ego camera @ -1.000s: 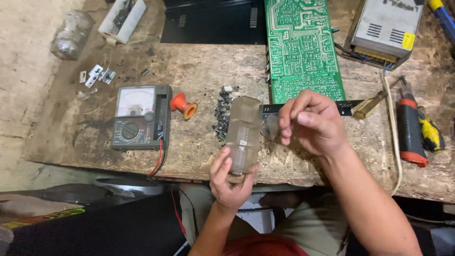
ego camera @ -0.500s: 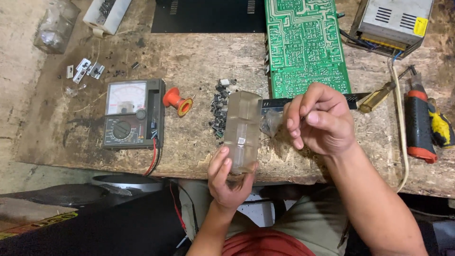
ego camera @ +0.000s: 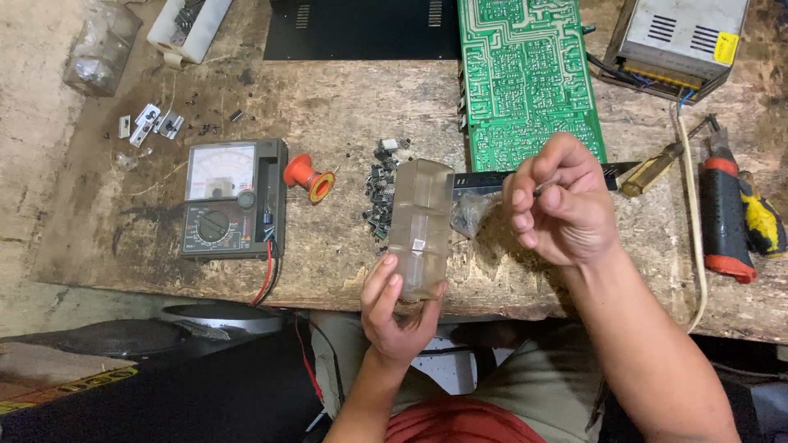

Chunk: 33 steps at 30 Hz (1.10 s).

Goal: The person uses a multimeter to test a small electronic component, then places it on the table. They pick up a clear plastic compartment box and begin sorting small electronic components from a pile on the table into the box's compartments.

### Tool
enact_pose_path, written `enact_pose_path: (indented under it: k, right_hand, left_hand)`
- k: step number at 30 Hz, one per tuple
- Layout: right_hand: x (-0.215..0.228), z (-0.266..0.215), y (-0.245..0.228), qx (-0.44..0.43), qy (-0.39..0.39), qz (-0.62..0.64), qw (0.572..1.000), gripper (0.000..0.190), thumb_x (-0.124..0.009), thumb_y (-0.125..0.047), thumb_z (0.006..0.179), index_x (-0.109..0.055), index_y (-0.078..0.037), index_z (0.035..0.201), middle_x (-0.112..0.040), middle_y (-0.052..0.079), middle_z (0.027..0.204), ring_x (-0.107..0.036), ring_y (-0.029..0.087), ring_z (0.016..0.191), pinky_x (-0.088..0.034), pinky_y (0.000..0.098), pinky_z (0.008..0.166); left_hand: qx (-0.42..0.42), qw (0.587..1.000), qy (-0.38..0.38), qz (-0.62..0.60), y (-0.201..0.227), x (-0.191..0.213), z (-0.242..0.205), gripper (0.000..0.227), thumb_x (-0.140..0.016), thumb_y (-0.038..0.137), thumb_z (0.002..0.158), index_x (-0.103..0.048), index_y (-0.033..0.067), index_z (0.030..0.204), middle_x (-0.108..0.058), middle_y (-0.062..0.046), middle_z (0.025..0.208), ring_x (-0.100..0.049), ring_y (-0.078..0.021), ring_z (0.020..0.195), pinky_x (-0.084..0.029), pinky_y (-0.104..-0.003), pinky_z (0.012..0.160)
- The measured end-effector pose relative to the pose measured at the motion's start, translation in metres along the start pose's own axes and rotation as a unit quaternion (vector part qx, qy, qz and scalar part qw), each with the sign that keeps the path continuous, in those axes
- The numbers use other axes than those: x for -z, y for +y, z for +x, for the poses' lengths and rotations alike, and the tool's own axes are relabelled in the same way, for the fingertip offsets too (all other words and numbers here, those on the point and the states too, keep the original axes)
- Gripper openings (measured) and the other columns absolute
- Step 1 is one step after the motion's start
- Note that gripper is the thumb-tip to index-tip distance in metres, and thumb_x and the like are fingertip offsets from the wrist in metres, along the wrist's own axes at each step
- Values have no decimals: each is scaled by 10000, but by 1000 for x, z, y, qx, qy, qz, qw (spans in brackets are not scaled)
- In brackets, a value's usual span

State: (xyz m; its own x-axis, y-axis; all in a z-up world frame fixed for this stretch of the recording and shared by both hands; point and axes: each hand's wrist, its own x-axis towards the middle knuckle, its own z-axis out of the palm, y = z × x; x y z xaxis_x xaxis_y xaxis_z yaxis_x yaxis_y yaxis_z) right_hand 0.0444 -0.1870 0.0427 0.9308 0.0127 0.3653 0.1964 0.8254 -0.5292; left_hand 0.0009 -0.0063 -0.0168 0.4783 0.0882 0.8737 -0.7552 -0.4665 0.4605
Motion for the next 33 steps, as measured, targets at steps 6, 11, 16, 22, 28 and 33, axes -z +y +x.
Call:
enact_pose_path:
  k: [6,11,16,22,28,33]
  right_hand:
    - [8,-4,4,29,32,-19,999,159,-567,21,704,-559,-21,857,-519,240,668,-556,294,557,-510,316,350]
    - [6,-1,1,22,32,-29,999,125,-582,-9,716,-510,-16,818,-525,205,671,-562,270,565,-499,287,357]
    - [7,-1,0,22,40,-34,998,140,-591,-36,730,-483,-22,818,-531,183,672,-571,251,569,-494,265,365]
    - [33,5,-45,-10,59,-283,957,152,-579,116,634,-504,91,764,-552,215,640,-582,239,484,-533,312,376]
    - [111,17,-91,56,57,-380,921,319,-270,-242,938,-443,-20,1089,-461,159,1051,-434,191,867,-318,286,731]
    - [-36,23,-42,66,80,-562,820,210,-450,94,926,-478,-71,1054,-539,100,853,-574,160,766,-518,229,660]
  left_hand:
    - [-9,1000,7,7,-2,0,-2,521,-753,120,577,-446,5,983,-542,-189,975,-575,-366,850,-504,-431,700]
    - [-11,1000,19,13,1,-2,1,490,-744,133,592,-460,0,968,-553,-189,958,-583,-364,830,-507,-425,689]
    - [-15,999,27,12,-1,-3,-1,486,-748,131,586,-470,-2,961,-561,-192,943,-587,-364,813,-508,-421,680]
    - [-20,999,38,20,4,4,6,469,-744,119,583,-475,-2,947,-568,-191,943,-595,-347,810,-513,-407,677]
    - [128,982,39,-129,7,28,10,544,-666,158,712,-315,41,1110,-416,-197,1112,-447,-269,1072,-442,-374,895]
    - [153,981,106,-57,-10,40,27,543,-610,137,740,-277,25,1153,-406,-154,1124,-456,-261,1054,-502,-385,881]
